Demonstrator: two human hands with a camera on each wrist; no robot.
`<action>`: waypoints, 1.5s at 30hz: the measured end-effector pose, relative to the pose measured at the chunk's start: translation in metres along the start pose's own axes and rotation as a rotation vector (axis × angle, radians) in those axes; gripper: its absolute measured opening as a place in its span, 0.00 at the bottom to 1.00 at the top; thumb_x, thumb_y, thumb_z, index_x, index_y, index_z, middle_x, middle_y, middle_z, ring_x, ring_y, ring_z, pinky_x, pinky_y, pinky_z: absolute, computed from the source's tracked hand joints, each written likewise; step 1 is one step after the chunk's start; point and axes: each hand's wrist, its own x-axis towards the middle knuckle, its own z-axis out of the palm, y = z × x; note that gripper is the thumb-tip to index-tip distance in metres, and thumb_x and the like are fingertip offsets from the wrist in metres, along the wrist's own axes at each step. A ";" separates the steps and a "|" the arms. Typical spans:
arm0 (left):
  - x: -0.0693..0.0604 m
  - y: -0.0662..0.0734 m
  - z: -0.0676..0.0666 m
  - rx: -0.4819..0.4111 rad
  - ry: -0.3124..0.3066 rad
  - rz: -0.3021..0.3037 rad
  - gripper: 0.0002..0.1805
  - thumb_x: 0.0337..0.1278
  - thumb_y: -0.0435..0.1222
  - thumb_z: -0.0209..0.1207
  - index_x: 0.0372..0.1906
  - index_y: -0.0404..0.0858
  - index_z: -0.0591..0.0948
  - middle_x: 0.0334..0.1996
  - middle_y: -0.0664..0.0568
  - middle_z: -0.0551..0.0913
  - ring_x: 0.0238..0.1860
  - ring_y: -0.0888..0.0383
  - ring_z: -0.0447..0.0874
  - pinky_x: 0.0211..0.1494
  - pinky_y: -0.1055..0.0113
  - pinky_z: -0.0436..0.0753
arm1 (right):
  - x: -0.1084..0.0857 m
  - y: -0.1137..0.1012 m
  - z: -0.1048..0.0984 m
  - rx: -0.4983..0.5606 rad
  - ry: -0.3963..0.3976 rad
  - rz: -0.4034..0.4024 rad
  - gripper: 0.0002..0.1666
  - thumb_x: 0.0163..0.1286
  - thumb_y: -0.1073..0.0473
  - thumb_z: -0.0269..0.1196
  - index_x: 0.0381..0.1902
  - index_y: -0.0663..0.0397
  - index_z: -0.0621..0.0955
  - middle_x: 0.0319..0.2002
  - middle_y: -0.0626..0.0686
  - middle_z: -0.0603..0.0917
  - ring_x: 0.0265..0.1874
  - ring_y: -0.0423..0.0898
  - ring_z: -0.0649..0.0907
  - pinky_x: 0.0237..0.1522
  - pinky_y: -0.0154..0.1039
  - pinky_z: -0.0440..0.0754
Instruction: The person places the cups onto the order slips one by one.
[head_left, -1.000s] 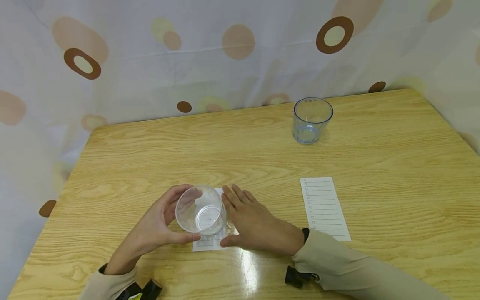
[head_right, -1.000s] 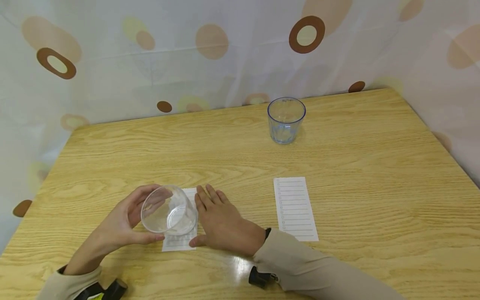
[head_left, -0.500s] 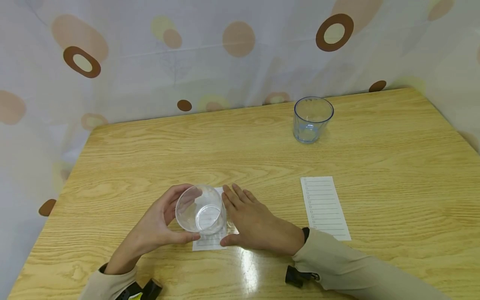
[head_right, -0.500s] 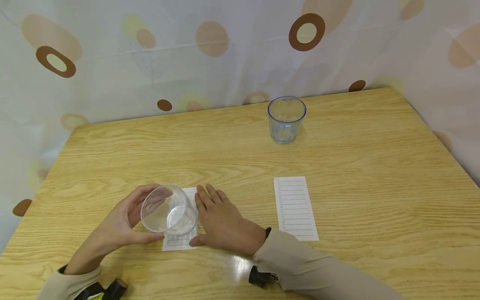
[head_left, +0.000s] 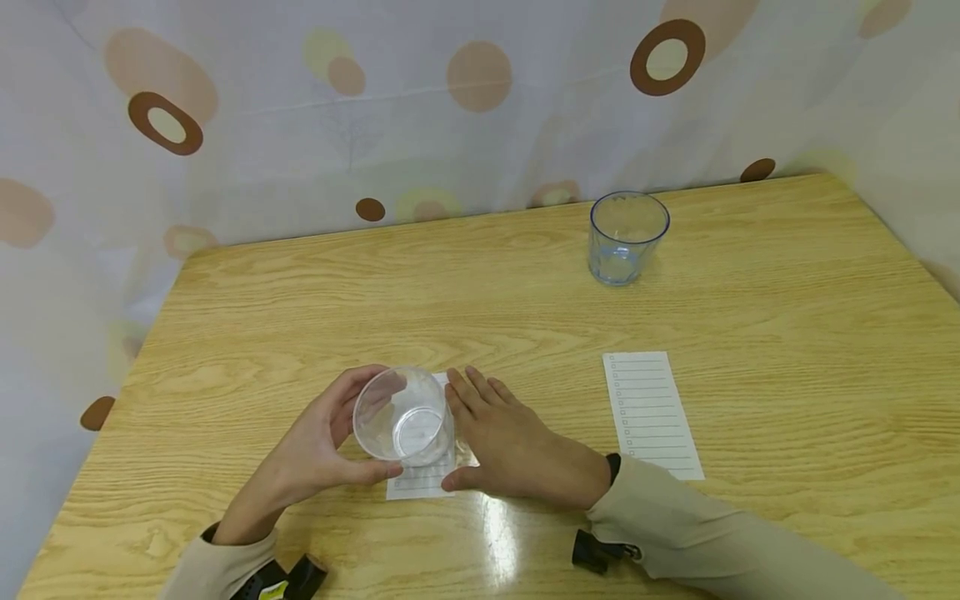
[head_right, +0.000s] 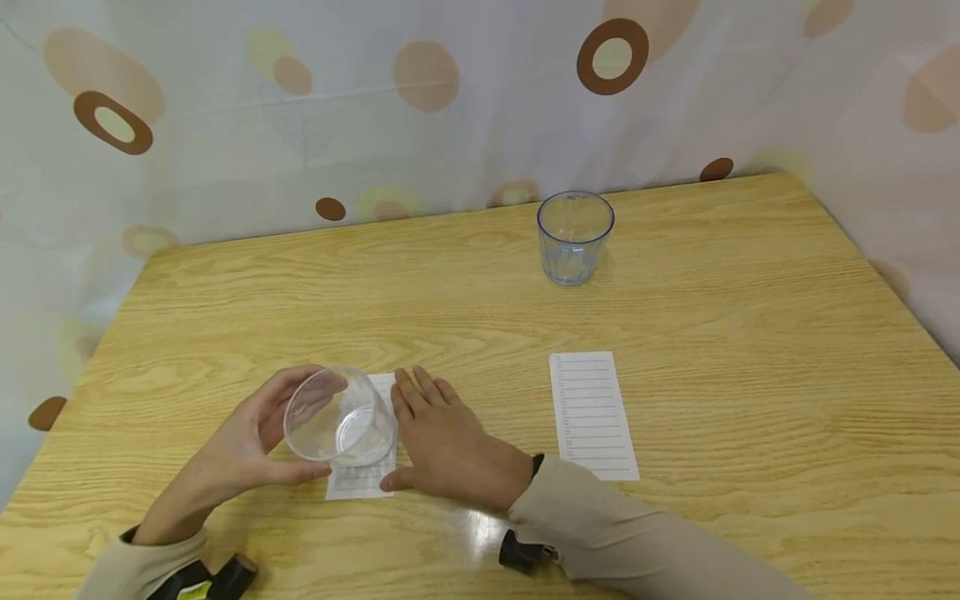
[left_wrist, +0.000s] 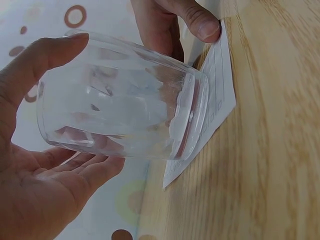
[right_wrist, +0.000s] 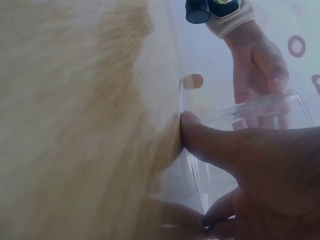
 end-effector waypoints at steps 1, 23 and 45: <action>0.000 0.000 0.000 0.001 0.000 -0.001 0.46 0.37 0.22 0.73 0.66 0.28 0.62 0.62 0.35 0.68 0.65 0.55 0.69 0.65 0.70 0.70 | 0.000 0.000 0.000 -0.003 0.000 0.000 0.60 0.60 0.32 0.62 0.74 0.66 0.54 0.76 0.61 0.46 0.75 0.57 0.45 0.74 0.51 0.46; 0.002 0.004 0.000 0.021 0.011 -0.034 0.47 0.35 0.23 0.74 0.66 0.29 0.62 0.62 0.37 0.69 0.64 0.49 0.69 0.63 0.71 0.72 | -0.001 0.001 -0.002 -0.005 0.011 0.005 0.60 0.61 0.32 0.62 0.74 0.67 0.54 0.76 0.61 0.46 0.75 0.57 0.45 0.74 0.51 0.47; 0.011 0.056 0.016 0.448 0.279 0.124 0.33 0.54 0.30 0.67 0.66 0.38 0.70 0.63 0.52 0.73 0.67 0.56 0.67 0.68 0.66 0.67 | -0.026 0.049 -0.073 -0.022 0.290 0.075 0.58 0.64 0.39 0.64 0.74 0.70 0.50 0.75 0.65 0.45 0.74 0.61 0.44 0.73 0.54 0.44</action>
